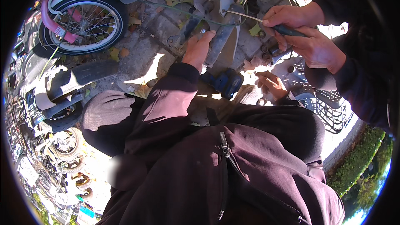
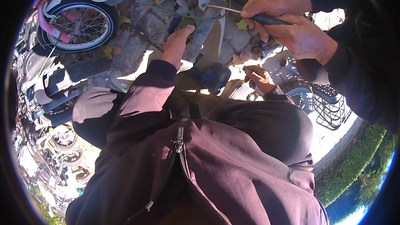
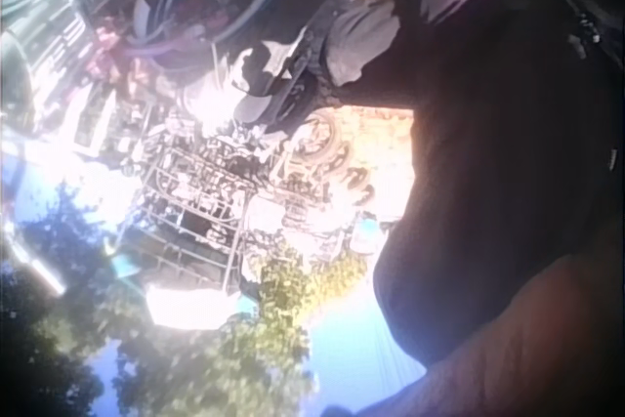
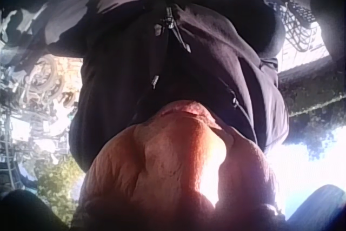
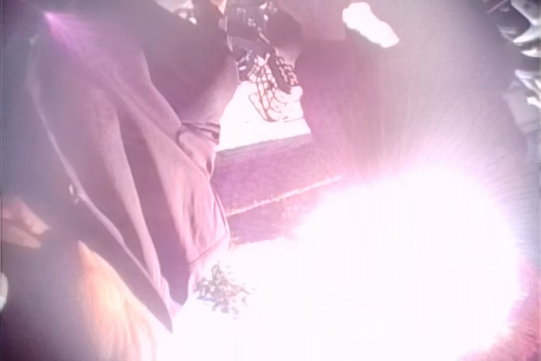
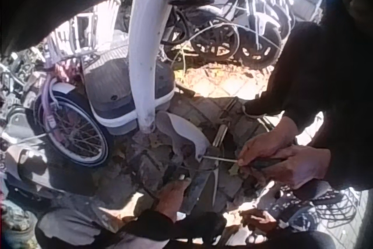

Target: The person uses a screwdriver to loosen and remove a bolt from the bicycle's front fork area. They then detach a small metal bracket and set it aside.

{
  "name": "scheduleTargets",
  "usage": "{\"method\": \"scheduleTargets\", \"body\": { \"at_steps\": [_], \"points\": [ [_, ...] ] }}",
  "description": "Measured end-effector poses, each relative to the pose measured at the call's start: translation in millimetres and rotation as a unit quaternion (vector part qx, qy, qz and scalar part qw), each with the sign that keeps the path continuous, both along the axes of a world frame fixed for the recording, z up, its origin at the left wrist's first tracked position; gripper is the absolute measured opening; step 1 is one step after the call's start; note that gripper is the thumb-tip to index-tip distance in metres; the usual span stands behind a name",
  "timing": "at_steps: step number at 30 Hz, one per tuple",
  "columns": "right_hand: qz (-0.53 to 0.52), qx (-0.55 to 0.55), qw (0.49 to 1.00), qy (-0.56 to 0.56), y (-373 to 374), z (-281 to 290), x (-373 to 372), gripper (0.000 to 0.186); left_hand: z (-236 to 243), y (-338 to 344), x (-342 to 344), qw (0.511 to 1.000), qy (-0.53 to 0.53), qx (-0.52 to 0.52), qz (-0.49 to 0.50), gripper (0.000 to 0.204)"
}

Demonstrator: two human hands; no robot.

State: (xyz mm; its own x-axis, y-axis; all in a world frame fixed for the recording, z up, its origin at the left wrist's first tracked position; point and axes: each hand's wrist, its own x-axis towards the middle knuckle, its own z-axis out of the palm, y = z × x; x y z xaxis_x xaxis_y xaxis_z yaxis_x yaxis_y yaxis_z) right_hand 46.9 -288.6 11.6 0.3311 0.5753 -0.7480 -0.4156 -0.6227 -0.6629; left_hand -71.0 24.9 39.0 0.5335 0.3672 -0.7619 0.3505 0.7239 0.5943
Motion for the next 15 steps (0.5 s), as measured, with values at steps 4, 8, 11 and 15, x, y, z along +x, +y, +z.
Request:
{"method": "scheduleTargets", "body": {
  "at_steps": [4,8,11,15],
  "points": [
    [0.005,0.007,1.0,-0.009,5,4,-3,0.031,-1,11,-5,0.991,-0.053,-0.084,-0.088,0.034],
    [0.018,0.005,1.0,-0.004,15,13,-3,0.028,-8,23,-8,0.967,-0.113,-0.207,-0.097,0.039],
    [0.084,0.007,0.996,0.032,30,22,9,0.032,-16,21,-11,0.958,-0.129,-0.228,-0.12,0.042],
    [0.246,-0.011,0.967,0.061,56,45,36,0.032,-30,7,-13,0.939,-0.174,-0.283,-0.09,0.044]
  ]
}}
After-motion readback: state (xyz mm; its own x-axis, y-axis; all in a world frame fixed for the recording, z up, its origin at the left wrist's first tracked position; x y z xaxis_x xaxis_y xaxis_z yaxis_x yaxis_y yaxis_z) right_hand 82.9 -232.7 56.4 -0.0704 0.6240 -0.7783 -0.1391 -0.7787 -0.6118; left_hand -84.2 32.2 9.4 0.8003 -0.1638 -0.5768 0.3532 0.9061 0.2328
